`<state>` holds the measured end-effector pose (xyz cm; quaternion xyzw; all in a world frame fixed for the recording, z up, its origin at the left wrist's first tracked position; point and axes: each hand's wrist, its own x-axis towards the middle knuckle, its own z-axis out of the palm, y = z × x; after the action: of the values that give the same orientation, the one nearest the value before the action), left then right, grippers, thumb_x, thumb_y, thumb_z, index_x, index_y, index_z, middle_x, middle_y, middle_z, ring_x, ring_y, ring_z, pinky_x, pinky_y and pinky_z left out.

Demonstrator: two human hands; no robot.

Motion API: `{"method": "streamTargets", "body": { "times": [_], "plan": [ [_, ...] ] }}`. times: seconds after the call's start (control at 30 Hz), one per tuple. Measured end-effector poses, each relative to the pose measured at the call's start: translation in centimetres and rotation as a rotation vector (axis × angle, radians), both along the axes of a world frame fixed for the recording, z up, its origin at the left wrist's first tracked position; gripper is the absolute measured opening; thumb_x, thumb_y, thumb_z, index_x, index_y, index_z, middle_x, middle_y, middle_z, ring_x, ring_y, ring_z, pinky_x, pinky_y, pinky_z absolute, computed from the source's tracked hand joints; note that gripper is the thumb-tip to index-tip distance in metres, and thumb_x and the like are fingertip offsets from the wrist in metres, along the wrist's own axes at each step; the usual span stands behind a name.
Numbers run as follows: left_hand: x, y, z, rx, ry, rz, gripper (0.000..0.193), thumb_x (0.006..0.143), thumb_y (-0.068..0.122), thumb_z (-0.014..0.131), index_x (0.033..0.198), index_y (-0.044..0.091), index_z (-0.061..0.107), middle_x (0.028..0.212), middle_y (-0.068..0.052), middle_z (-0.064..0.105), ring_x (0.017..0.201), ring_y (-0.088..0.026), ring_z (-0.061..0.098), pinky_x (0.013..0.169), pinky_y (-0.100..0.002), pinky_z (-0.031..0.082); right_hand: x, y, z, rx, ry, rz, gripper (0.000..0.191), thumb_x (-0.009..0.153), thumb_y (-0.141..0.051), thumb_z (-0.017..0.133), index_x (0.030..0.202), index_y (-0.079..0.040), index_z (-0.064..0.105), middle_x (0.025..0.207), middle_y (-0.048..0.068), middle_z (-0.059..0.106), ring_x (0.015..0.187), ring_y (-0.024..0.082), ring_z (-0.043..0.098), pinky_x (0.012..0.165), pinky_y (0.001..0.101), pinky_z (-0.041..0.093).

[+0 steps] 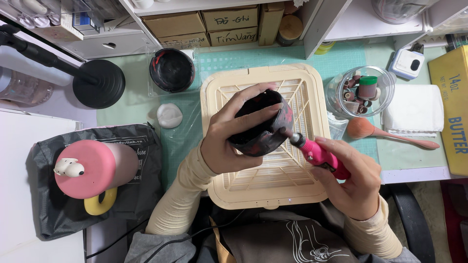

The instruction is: The person holds a dark bowl-shaped vessel in one hand and grinds its rim and outer surface with a pink rotary tool, rotating the vessel to work different areas. They continue grinding around the vessel and finally set it down on the desk.

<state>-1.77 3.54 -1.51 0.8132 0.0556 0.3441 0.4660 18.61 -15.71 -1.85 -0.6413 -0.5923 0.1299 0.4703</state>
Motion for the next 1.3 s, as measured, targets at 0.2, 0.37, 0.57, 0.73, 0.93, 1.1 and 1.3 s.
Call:
{"method": "streamTargets", "body": {
  "times": [0.2,0.37,0.57,0.73,0.93,1.1,1.3],
  "plan": [
    [0.2,-0.1,0.2,-0.004,-0.004,0.030,0.087,0.065,0.010,0.087,0.147,0.012,0.059,0.154,-0.019,0.047,0.144,-0.036,0.054,0.123,-0.043,0.047,0.2,0.2,-0.1,-0.054,0.006,-0.029,0.049,0.077,0.001,0.080,0.123,0.007,0.064,0.107,0.018,0.075,0.088,0.021,0.074,0.077,0.0278,0.055],
    [0.1,-0.1,0.2,0.003,0.020,0.049,0.084,0.067,0.012,0.086,0.146,0.011,0.058,0.154,-0.019,0.047,0.144,-0.035,0.055,0.122,-0.042,0.048,0.2,0.5,0.0,-0.023,0.006,0.002,0.049,0.078,0.002,0.079,0.125,0.006,0.063,0.111,0.018,0.074,0.093,0.020,0.074,0.083,0.0279,0.056],
    [0.1,0.1,0.1,0.012,0.013,0.052,0.084,0.067,0.012,0.087,0.146,0.011,0.059,0.154,-0.019,0.048,0.144,-0.035,0.055,0.122,-0.042,0.048,0.2,0.4,-0.1,-0.049,0.028,-0.008,0.051,0.077,0.002,0.080,0.125,0.004,0.064,0.104,0.014,0.074,0.086,0.018,0.072,0.078,0.0272,0.054],
    [0.1,0.2,0.2,0.012,0.027,0.048,0.086,0.066,0.009,0.084,0.148,0.012,0.059,0.155,-0.019,0.048,0.145,-0.035,0.054,0.123,-0.042,0.047,0.2,0.4,-0.1,-0.030,0.021,0.014,0.051,0.076,0.002,0.080,0.125,0.003,0.065,0.101,0.013,0.074,0.083,0.016,0.072,0.076,0.0266,0.054],
    [0.0,0.1,0.1,0.016,0.045,0.072,0.085,0.067,0.006,0.083,0.148,0.013,0.059,0.155,-0.019,0.047,0.144,-0.035,0.055,0.121,-0.041,0.047,-0.1,0.6,0.1,-0.087,0.091,0.014,0.051,0.077,0.002,0.079,0.126,0.003,0.065,0.096,0.012,0.074,0.076,0.015,0.071,0.070,0.0259,0.055],
    [0.2,0.0,0.0,0.010,0.029,0.081,0.085,0.067,0.008,0.084,0.148,0.013,0.057,0.159,-0.019,0.047,0.143,-0.035,0.054,0.121,-0.041,0.047,-0.4,1.0,0.1,-0.049,0.055,-0.016,0.048,0.078,0.004,0.078,0.124,0.005,0.063,0.103,0.017,0.074,0.074,0.017,0.071,0.069,0.0268,0.055],
    [0.3,-0.1,0.0,0.021,0.040,0.100,0.083,0.070,0.004,0.081,0.149,0.013,0.057,0.155,-0.019,0.047,0.143,-0.035,0.055,0.119,-0.040,0.049,-0.6,1.2,0.3,0.026,-0.049,0.046,0.048,0.078,0.002,0.080,0.123,0.005,0.063,0.101,0.017,0.072,0.083,0.023,0.072,0.075,0.0285,0.055]
  ]
}}
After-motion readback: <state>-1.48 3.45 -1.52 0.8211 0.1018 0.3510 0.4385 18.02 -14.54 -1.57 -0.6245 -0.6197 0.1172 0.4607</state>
